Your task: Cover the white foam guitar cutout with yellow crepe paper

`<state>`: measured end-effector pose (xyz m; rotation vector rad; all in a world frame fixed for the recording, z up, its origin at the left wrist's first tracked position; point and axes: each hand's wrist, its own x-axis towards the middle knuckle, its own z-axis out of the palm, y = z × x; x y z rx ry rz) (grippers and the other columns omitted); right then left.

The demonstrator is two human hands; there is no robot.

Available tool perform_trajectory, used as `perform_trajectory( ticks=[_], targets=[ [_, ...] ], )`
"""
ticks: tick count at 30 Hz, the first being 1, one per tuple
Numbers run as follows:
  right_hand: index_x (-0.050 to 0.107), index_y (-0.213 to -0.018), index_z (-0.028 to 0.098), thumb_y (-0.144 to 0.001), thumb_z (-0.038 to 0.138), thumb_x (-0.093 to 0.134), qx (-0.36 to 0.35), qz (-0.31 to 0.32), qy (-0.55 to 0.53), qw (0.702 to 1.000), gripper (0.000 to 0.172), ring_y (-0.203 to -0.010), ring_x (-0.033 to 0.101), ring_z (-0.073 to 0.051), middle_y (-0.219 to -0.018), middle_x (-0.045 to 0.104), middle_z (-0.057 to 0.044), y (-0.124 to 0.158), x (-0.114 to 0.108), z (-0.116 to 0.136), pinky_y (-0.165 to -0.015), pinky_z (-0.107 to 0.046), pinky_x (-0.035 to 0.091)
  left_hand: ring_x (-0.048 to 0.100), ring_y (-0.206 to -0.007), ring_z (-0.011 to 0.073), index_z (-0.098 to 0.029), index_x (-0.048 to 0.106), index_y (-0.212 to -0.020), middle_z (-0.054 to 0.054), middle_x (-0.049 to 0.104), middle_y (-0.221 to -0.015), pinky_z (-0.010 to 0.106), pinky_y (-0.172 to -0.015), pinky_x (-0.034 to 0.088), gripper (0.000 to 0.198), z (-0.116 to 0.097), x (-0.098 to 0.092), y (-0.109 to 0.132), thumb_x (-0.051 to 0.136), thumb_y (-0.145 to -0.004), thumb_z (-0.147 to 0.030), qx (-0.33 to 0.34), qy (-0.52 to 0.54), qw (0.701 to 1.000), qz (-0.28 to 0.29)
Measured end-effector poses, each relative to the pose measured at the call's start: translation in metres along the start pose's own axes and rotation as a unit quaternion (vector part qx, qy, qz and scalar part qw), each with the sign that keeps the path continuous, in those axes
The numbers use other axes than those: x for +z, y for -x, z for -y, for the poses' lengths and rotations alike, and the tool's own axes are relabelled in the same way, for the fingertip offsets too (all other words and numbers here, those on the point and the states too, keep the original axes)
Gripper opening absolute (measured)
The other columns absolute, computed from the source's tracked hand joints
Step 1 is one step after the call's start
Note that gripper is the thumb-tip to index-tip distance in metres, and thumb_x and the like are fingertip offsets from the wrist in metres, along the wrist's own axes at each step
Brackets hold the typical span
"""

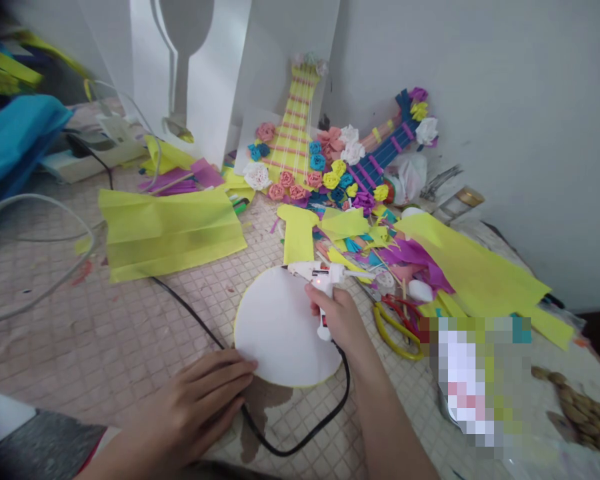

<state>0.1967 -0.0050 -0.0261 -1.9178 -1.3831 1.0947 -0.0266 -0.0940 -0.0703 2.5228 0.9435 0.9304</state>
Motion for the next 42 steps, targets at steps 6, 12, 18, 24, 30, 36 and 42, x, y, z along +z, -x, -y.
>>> perform_trajectory(
  ticks=[6,12,18,24,30,36,42],
  targets=[
    [0.048,-0.049,0.018,-0.072,0.047,0.053,-0.008,-0.002,-0.029,1.000,0.038,-0.050,0.045,-0.012,-0.051,0.048,0.002,-0.002,-0.002,-0.002,-0.048,-0.023,0.033,0.055,-0.103,0.0195,-0.012,0.060,-0.105,0.007,0.066,-0.103,0.031,-0.084,0.053,0.026,0.000,0.000,0.000,0.052,-0.080,-0.012,0.002,0.002,1.000,-0.002],
    [0.049,-0.050,0.018,-0.071,0.049,0.054,-0.015,-0.002,-0.041,0.999,0.038,-0.047,0.044,-0.011,-0.049,0.048,0.002,-0.006,-0.002,-0.007,-0.048,-0.025,0.033,0.055,-0.103,0.0198,-0.012,0.060,-0.105,0.006,0.065,-0.105,0.031,-0.085,0.053,0.027,0.000,0.000,0.000,0.054,-0.079,-0.012,0.002,-0.001,1.000,0.001],
    [0.048,-0.051,0.018,-0.072,0.048,0.053,-0.024,0.003,-0.039,0.999,0.037,-0.049,0.045,-0.012,-0.051,0.049,0.002,-0.003,-0.002,-0.005,-0.048,-0.024,0.032,0.056,-0.102,0.0200,-0.012,0.060,-0.105,0.006,0.066,-0.105,0.031,-0.084,0.053,0.027,-0.001,-0.001,-0.001,0.054,-0.079,-0.011,0.003,-0.002,1.000,-0.004],
    [0.049,-0.051,0.018,-0.073,0.050,0.052,-0.016,0.016,0.002,1.000,0.039,-0.049,0.044,-0.011,-0.050,0.048,0.003,0.009,0.001,0.004,-0.047,-0.023,0.031,0.057,-0.102,0.0200,-0.013,0.061,-0.104,0.006,0.066,-0.104,0.030,-0.084,0.053,0.026,-0.001,-0.001,0.000,0.053,-0.080,-0.013,0.005,-0.005,1.000,-0.003],
    [0.050,-0.056,0.018,-0.073,0.051,0.053,-0.016,0.040,0.007,0.999,0.037,-0.047,0.043,-0.011,-0.050,0.048,0.003,0.011,0.013,0.003,-0.047,-0.023,0.032,0.058,-0.100,0.0188,-0.012,0.061,-0.103,0.006,0.068,-0.098,0.029,-0.083,0.053,0.026,-0.002,-0.004,-0.002,0.053,-0.079,-0.011,0.009,0.000,1.000,-0.020],
    [0.048,-0.054,0.018,-0.073,0.048,0.053,-0.029,0.028,-0.003,0.999,0.035,-0.047,0.045,-0.012,-0.051,0.049,0.003,0.009,0.015,0.004,-0.047,-0.024,0.031,0.057,-0.101,0.0195,-0.013,0.060,-0.105,0.007,0.067,-0.100,0.031,-0.085,0.052,0.027,-0.001,-0.003,-0.001,0.053,-0.079,-0.011,0.010,0.002,1.000,-0.011],
    [0.048,-0.054,0.019,-0.073,0.048,0.053,-0.030,0.039,0.009,0.999,0.036,-0.045,0.042,-0.011,-0.048,0.047,0.004,0.008,0.016,0.001,-0.046,-0.024,0.029,0.057,-0.102,0.0201,-0.012,0.060,-0.105,0.007,0.067,-0.101,0.032,-0.086,0.052,0.027,-0.001,-0.002,0.000,0.053,-0.079,-0.011,0.006,0.007,1.000,-0.011]
  ],
)
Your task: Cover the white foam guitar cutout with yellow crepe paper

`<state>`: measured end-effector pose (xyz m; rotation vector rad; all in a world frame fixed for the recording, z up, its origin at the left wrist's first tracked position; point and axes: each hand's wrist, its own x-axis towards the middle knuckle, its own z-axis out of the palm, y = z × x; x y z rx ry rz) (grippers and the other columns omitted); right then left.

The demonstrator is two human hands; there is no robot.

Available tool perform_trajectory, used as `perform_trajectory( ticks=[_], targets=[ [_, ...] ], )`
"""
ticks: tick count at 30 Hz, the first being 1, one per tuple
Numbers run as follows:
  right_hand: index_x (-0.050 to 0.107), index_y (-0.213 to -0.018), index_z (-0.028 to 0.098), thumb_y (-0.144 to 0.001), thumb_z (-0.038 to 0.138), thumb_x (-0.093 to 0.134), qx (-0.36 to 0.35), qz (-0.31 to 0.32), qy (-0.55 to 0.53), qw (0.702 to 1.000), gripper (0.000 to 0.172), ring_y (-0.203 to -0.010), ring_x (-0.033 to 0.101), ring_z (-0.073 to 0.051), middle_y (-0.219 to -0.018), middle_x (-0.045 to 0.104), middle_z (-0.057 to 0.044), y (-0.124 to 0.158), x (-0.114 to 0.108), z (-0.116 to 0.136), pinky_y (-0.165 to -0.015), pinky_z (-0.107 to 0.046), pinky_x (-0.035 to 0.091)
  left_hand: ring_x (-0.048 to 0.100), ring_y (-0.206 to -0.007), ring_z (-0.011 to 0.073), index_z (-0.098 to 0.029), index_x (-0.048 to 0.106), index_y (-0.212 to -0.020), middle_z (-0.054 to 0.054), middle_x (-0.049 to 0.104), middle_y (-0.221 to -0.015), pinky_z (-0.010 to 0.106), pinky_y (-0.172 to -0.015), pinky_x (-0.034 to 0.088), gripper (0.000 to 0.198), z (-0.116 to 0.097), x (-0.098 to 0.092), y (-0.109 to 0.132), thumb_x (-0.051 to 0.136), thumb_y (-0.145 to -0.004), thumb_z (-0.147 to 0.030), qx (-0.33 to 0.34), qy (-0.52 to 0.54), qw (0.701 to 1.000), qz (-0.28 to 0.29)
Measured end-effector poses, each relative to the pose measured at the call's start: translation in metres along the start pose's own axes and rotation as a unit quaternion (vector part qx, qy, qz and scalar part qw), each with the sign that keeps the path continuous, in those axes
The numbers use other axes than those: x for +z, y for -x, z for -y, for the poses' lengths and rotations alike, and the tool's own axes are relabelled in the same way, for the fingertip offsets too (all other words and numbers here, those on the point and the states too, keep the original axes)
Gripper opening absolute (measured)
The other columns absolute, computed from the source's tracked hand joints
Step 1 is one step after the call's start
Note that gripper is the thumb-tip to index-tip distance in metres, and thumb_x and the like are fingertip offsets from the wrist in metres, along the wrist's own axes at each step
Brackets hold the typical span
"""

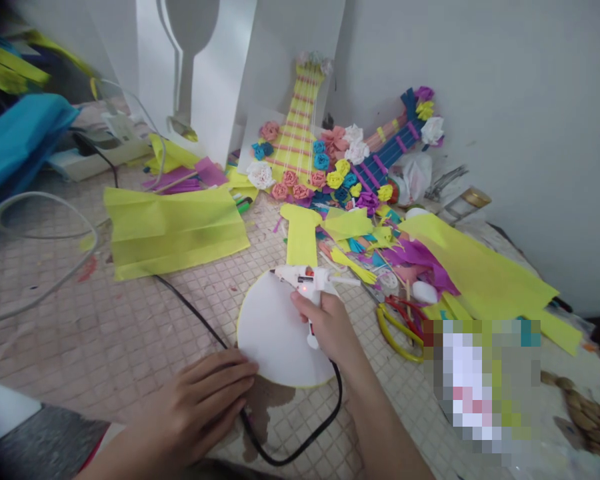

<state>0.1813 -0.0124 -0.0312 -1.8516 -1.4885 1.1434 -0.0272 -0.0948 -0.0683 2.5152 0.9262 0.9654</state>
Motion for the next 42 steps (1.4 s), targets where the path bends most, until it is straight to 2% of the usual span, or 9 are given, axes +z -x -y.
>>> perform_trajectory(
  ticks=[5,12,29,37,42],
  targets=[
    [0.045,-0.052,0.019,-0.074,0.050,0.052,0.006,0.027,0.005,1.000,0.039,-0.043,0.040,-0.011,-0.043,0.041,0.006,0.004,0.001,0.001,-0.045,-0.024,0.028,0.057,-0.102,0.0187,-0.013,0.060,-0.105,0.007,0.067,-0.100,0.031,-0.086,0.051,0.027,0.000,-0.001,0.001,0.052,-0.080,-0.012,0.001,-0.005,1.000,0.001],
    [0.042,-0.051,0.019,-0.073,0.050,0.054,0.017,0.064,0.002,0.998,0.039,-0.045,0.041,-0.011,-0.045,0.041,0.005,0.012,0.002,0.007,-0.045,-0.024,0.028,0.057,-0.099,0.0192,-0.012,0.061,-0.101,0.007,0.067,-0.099,0.031,-0.084,0.052,0.024,-0.001,-0.002,-0.002,0.053,-0.079,-0.011,-0.002,0.002,1.000,-0.002],
    [0.045,-0.053,0.019,-0.074,0.051,0.054,0.036,0.153,-0.002,0.988,0.040,-0.046,0.040,-0.011,-0.047,0.041,0.005,0.025,0.000,0.003,-0.045,-0.023,0.026,0.055,-0.098,0.0203,-0.012,0.059,-0.105,0.006,0.066,-0.101,0.034,-0.082,0.051,0.027,0.000,-0.001,-0.001,0.053,-0.079,-0.009,-0.010,-0.008,1.000,0.003],
    [0.056,-0.067,0.017,-0.077,0.046,0.054,0.024,0.190,-0.016,0.981,0.031,-0.054,0.046,-0.012,-0.057,0.052,0.004,0.032,-0.003,0.010,-0.052,-0.022,0.032,0.054,-0.098,0.0201,-0.012,0.059,-0.104,0.005,0.066,-0.102,0.034,-0.082,0.050,0.027,0.001,0.001,0.002,0.055,-0.077,-0.010,-0.012,-0.011,1.000,0.002],
    [0.059,-0.069,0.016,-0.076,0.049,0.054,0.037,0.205,-0.001,0.978,0.034,-0.053,0.047,-0.012,-0.058,0.054,0.003,0.035,-0.005,0.013,-0.051,-0.022,0.033,0.055,-0.097,0.0202,-0.012,0.060,-0.102,0.007,0.066,-0.100,0.034,-0.082,0.050,0.025,0.001,0.001,0.001,0.054,-0.078,-0.009,-0.006,-0.013,1.000,0.000]
  ],
)
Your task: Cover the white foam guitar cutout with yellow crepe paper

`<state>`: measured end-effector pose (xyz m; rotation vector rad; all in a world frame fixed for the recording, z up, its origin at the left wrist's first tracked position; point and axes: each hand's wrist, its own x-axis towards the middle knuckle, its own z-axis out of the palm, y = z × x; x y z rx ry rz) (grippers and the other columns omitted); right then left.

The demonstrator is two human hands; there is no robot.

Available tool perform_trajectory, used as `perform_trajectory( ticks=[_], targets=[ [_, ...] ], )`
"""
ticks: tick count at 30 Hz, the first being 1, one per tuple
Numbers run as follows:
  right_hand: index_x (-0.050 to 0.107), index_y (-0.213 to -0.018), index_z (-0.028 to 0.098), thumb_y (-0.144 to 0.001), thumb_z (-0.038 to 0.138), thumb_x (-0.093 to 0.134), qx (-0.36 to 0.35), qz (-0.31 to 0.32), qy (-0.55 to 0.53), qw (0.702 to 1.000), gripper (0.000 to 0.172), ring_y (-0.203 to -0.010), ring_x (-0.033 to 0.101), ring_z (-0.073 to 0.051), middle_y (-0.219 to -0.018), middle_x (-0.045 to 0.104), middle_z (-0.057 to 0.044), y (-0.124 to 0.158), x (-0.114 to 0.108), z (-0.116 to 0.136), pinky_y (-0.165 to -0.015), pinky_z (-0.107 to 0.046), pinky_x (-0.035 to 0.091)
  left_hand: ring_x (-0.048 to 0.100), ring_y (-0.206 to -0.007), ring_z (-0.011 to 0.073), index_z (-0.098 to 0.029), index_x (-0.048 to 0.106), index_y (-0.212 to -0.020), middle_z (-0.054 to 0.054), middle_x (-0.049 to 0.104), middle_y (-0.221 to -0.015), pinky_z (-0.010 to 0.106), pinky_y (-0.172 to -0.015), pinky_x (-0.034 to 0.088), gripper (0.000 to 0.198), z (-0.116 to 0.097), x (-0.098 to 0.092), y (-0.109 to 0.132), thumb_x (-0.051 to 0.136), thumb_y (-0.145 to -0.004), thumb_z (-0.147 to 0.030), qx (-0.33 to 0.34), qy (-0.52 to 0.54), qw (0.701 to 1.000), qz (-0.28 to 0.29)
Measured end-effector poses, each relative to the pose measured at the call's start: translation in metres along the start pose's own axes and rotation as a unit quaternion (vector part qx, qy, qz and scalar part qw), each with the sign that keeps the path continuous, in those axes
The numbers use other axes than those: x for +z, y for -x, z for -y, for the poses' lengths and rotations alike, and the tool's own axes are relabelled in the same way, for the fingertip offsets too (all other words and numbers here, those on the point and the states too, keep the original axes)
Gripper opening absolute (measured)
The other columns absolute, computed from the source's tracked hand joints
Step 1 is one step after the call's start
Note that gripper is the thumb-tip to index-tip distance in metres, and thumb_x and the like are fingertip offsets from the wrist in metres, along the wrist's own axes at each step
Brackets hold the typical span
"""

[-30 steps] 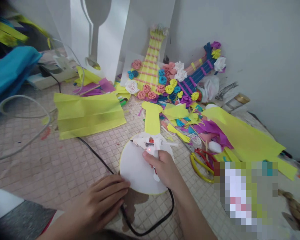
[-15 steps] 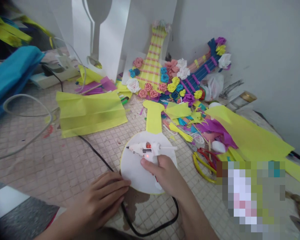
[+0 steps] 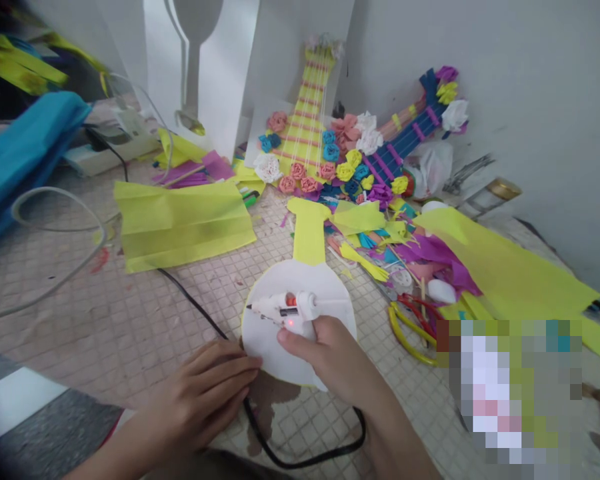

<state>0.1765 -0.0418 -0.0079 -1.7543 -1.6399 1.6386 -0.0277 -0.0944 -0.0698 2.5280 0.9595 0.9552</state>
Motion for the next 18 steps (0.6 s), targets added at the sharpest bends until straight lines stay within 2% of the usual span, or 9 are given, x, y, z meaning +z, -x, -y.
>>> perform_trajectory(
  ticks=[6,10,13,18],
  targets=[
    [0.063,-0.075,0.016,-0.077,0.049,0.053,-0.005,0.014,0.038,0.999,0.035,-0.058,0.052,-0.014,-0.062,0.059,0.002,0.0036,-0.0036,0.0004,-0.054,-0.023,0.037,0.055,-0.093,0.0201,-0.013,0.060,-0.099,0.005,0.067,-0.100,0.035,-0.079,0.050,0.023,-0.0011,0.0005,-0.0004,0.056,-0.077,-0.010,-0.007,-0.005,1.000,-0.007],
    [0.066,-0.090,0.018,-0.078,0.046,0.053,-0.031,0.035,0.024,0.999,0.034,-0.076,0.059,-0.020,-0.080,0.067,-0.001,0.0053,-0.0038,0.0011,-0.070,-0.027,0.044,0.055,-0.088,0.0202,-0.014,0.061,-0.097,0.004,0.068,-0.098,0.037,-0.078,0.048,0.021,-0.0013,0.0001,-0.0023,0.056,-0.076,-0.009,-0.021,-0.013,1.000,-0.018],
    [0.064,-0.103,0.022,-0.078,0.043,0.054,-0.055,0.052,0.006,0.997,0.034,-0.090,0.059,-0.022,-0.092,0.068,0.000,0.0068,-0.0023,0.0010,-0.083,-0.031,0.043,0.056,-0.086,0.0201,-0.014,0.062,-0.096,0.004,0.068,-0.097,0.038,-0.078,0.047,0.022,-0.0013,-0.0007,-0.0028,0.057,-0.075,-0.009,-0.018,-0.025,0.999,-0.024],
    [0.062,-0.110,0.024,-0.079,0.041,0.054,-0.069,0.053,0.016,0.996,0.036,-0.096,0.059,-0.024,-0.102,0.067,0.000,0.0089,-0.0004,0.0017,-0.088,-0.035,0.042,0.057,-0.080,0.0180,-0.011,0.061,-0.092,0.006,0.069,-0.092,0.035,-0.075,0.048,0.022,-0.0012,-0.0034,0.0044,0.057,-0.071,-0.007,0.028,0.003,0.997,-0.072]
  ],
)
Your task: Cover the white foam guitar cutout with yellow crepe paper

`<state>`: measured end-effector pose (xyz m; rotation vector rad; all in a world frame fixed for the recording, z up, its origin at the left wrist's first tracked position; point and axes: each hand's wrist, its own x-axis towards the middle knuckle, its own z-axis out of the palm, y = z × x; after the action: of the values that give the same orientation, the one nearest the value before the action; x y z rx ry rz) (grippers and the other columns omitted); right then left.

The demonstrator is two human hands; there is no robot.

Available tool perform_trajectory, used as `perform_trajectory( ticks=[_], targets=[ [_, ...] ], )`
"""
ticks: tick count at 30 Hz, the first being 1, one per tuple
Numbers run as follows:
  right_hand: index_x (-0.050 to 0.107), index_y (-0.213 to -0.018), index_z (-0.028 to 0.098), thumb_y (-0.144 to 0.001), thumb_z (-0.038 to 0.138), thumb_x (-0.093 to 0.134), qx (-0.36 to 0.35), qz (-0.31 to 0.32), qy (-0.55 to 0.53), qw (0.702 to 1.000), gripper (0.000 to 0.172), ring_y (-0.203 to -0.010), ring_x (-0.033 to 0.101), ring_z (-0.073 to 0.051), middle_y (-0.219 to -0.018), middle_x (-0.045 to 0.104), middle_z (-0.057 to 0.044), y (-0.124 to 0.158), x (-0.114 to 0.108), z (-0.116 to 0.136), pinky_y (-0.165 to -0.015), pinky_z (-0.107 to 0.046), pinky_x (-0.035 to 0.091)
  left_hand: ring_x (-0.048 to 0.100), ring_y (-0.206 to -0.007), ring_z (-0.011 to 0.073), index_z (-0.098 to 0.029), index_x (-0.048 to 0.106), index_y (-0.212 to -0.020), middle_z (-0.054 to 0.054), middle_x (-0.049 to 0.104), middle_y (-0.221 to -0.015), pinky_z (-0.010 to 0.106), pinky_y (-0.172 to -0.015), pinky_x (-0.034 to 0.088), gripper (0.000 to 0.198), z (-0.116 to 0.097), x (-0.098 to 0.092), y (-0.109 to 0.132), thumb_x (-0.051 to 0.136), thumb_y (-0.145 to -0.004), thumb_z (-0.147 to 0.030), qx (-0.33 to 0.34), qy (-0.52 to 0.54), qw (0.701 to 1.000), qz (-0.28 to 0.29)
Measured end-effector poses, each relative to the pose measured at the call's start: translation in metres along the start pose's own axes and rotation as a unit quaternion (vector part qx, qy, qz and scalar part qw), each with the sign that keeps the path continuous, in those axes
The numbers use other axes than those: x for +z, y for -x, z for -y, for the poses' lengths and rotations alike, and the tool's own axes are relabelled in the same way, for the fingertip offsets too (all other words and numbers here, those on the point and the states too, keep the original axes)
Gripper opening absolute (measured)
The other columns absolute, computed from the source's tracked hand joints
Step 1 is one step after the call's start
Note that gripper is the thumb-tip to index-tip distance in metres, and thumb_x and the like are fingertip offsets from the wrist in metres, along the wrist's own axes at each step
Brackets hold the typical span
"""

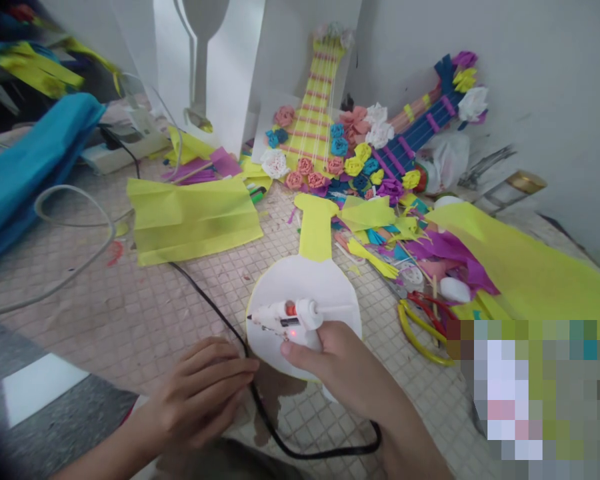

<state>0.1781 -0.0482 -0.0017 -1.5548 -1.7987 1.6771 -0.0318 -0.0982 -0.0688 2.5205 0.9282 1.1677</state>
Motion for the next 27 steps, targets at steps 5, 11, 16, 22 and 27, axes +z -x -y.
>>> perform_trajectory(
  ticks=[5,11,16,22,27],
  targets=[
    [0.062,-0.110,0.023,-0.079,0.043,0.054,0.003,-0.005,0.022,1.000,0.038,-0.096,0.059,-0.024,-0.102,0.067,-0.001,0.003,-0.001,0.003,-0.091,-0.036,0.041,0.056,-0.070,0.0182,-0.011,0.060,-0.082,0.008,0.069,-0.080,0.033,-0.061,0.048,0.021,0.000,-0.004,0.008,0.054,-0.064,-0.002,-0.006,0.032,0.998,-0.062],
    [0.053,-0.121,0.022,-0.079,0.045,0.053,0.005,-0.076,0.040,0.996,0.048,-0.107,0.054,-0.025,-0.119,0.060,-0.005,0.018,0.002,0.002,-0.096,-0.037,0.037,0.055,-0.068,0.0179,-0.010,0.058,-0.081,0.009,0.067,-0.077,0.032,-0.058,0.048,0.022,0.000,-0.006,0.007,0.051,-0.063,0.000,-0.014,0.069,0.993,-0.095],
    [0.051,-0.122,0.023,-0.082,0.040,0.052,-0.028,-0.072,0.033,0.996,0.044,-0.113,0.050,-0.022,-0.124,0.056,-0.004,0.024,0.014,-0.001,-0.098,-0.034,0.035,0.054,-0.066,0.0169,-0.010,0.058,-0.081,0.009,0.067,-0.075,0.031,-0.058,0.048,0.021,0.000,-0.008,0.004,0.051,-0.066,0.001,-0.018,0.084,0.992,-0.090],
    [0.054,-0.119,0.020,-0.082,0.037,0.051,-0.021,-0.063,-0.006,0.998,0.040,-0.107,0.053,-0.023,-0.119,0.060,-0.005,0.019,0.020,-0.004,-0.095,-0.035,0.038,0.055,-0.069,0.0168,-0.011,0.058,-0.082,0.009,0.067,-0.077,0.031,-0.060,0.048,0.021,0.001,-0.007,0.006,0.051,-0.066,0.000,-0.015,0.089,0.992,-0.094],
    [0.058,-0.114,0.018,-0.081,0.040,0.052,-0.002,-0.053,-0.017,0.998,0.040,-0.101,0.056,-0.025,-0.110,0.064,-0.006,0.017,0.021,-0.003,-0.092,-0.036,0.040,0.055,-0.071,0.0166,-0.011,0.057,-0.082,0.009,0.066,-0.079,0.031,-0.062,0.049,0.022,0.002,-0.005,0.010,0.052,-0.065,0.001,-0.022,0.094,0.991,-0.098]
  ],
)
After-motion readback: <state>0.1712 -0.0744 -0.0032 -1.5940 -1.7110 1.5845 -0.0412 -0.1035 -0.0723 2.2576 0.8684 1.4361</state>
